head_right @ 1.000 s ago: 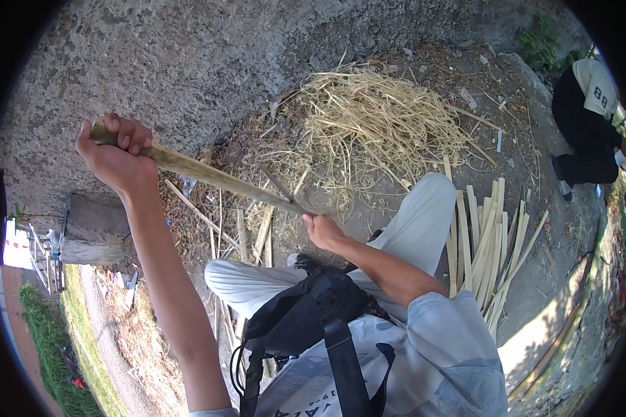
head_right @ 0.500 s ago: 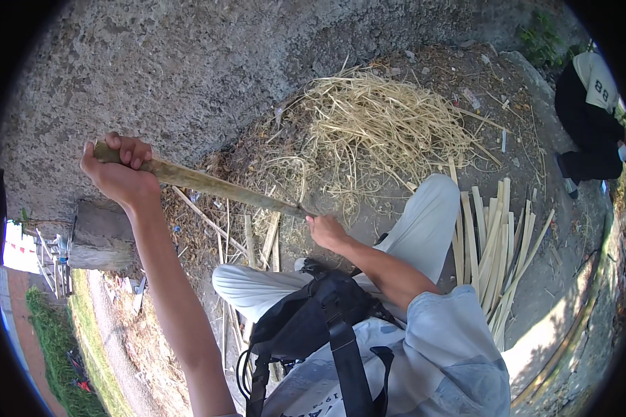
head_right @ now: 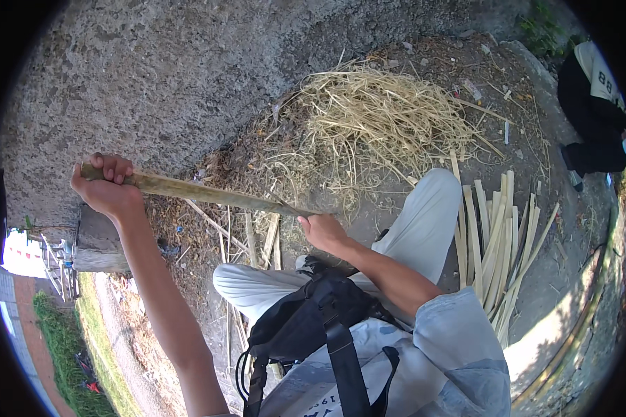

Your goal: The person holds a bamboo strip and scrapes its surface with a machete. They move the tool along the length of the strip and turn the strip over to repeat the action on different sides.

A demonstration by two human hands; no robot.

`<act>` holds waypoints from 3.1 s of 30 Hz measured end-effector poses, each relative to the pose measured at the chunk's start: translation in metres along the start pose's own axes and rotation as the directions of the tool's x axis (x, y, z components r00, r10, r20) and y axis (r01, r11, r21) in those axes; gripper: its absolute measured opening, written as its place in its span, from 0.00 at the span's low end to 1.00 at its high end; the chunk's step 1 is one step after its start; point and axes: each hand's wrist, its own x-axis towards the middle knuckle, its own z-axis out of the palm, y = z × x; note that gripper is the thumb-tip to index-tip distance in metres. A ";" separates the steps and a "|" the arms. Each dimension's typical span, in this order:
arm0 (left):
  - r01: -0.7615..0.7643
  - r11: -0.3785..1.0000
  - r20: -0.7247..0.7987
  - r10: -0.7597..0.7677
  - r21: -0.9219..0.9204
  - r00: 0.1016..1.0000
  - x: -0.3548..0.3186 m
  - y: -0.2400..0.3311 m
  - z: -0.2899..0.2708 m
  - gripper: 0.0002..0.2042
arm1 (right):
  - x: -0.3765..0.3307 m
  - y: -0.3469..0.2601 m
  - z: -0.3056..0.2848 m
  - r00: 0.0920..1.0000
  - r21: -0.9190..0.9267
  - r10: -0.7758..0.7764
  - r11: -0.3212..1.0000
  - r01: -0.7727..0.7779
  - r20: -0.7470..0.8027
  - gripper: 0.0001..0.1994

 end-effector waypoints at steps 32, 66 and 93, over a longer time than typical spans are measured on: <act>-0.002 1.000 0.096 0.000 0.017 0.995 -0.009 -0.002 0.009 0.20 | -0.012 0.088 0.047 0.951 -0.142 0.298 0.948 -0.284 0.086 0.23; -0.082 0.990 0.045 0.077 0.115 0.996 -0.013 -0.008 0.035 0.20 | -0.028 0.055 0.041 0.939 -0.147 0.338 0.934 -0.327 0.059 0.21; -0.029 0.992 -0.075 0.038 0.126 0.996 0.017 -0.005 0.023 0.19 | -0.009 0.110 0.063 0.867 -0.213 0.453 0.886 -0.412 0.206 0.20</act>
